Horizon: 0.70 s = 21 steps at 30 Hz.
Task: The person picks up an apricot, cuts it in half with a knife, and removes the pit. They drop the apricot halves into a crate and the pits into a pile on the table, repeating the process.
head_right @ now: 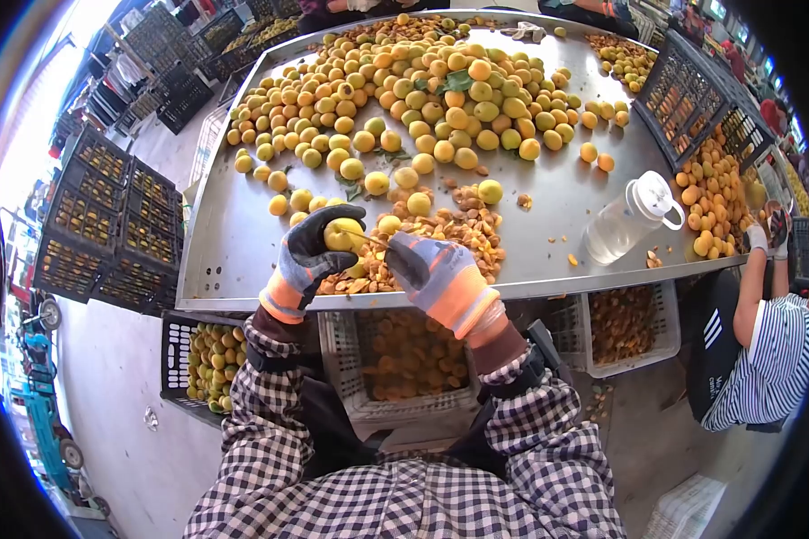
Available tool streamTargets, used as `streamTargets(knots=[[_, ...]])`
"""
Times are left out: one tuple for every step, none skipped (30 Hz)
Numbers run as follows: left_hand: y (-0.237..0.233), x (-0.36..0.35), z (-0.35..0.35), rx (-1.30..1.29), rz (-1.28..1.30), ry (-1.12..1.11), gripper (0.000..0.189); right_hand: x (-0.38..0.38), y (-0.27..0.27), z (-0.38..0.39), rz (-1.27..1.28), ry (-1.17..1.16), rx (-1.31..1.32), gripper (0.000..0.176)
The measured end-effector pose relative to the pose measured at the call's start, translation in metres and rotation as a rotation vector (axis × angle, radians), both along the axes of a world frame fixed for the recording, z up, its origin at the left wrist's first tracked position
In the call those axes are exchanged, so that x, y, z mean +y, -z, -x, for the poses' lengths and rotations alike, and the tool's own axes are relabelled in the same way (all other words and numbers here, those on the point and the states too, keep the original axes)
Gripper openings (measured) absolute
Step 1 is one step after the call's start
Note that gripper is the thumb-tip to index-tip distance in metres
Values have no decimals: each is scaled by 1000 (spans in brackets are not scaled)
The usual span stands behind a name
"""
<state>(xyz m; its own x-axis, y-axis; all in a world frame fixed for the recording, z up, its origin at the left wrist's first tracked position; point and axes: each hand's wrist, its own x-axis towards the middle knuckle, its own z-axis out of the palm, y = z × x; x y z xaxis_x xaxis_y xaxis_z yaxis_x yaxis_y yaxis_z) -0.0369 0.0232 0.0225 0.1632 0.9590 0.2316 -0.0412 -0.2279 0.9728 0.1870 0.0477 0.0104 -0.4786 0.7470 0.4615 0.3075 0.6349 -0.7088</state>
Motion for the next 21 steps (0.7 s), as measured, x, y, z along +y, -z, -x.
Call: streamTargets(knots=[[1,-1,2,54,-28,-17,65,-1,0,2,-2,-6,-10,19],[2,-1,3,109,-56,-35,64,-2,0,3,-4,-12,-19,20],[2,-3,4,107,-55,-36,64,-2,3,4,-2,-13,-22,20],[0,-5,5,179,-80,-43,59,-3,8,5,14,-29,-41,23],[-1,-5,6,252,-108,-48,55,-2,12,7,28,-43,-58,25],[-1,-6,7,252,-109,-47,55,-3,16,9,27,-42,-58,25],[0,-7,8,243,-111,-51,55,-6,18,11,30,-45,-58,25],[1,-8,8,234,-113,-52,55,-7,21,15,34,-47,-57,24],[3,-10,7,234,-115,-48,55,-7,22,18,54,-82,-53,28],[4,-11,6,96,-41,-44,56,-9,22,21,52,-78,-53,28],[5,-11,5,-41,30,-38,57,-11,20,24,39,-61,-23,27],[6,-10,4,-39,26,-35,57,-12,20,25,27,-44,8,27],[7,-10,1,-104,34,-38,59,-11,21,25,39,-52,2,29],[8,-11,0,-168,44,-43,61,-11,22,24,39,-52,4,29],[8,-10,1,-168,63,-10,63,-11,23,24,65,-38,-32,29],[7,-10,2,-165,60,-7,63,-10,22,23,90,-22,-66,28],[7,-9,3,-24,-24,-26,63,-8,20,20,86,-16,-66,28],[6,-8,2,115,-107,-47,65,-8,14,17,100,-33,-116,28],[2,-9,1,176,-138,-47,64,-8,9,14,115,-56,-167,27],[3,-9,0,172,-137,-52,64,-9,8,12,115,-60,-172,27],[5,-10,-1,124,-120,-61,63,-10,8,11,42,-54,-152,35]])
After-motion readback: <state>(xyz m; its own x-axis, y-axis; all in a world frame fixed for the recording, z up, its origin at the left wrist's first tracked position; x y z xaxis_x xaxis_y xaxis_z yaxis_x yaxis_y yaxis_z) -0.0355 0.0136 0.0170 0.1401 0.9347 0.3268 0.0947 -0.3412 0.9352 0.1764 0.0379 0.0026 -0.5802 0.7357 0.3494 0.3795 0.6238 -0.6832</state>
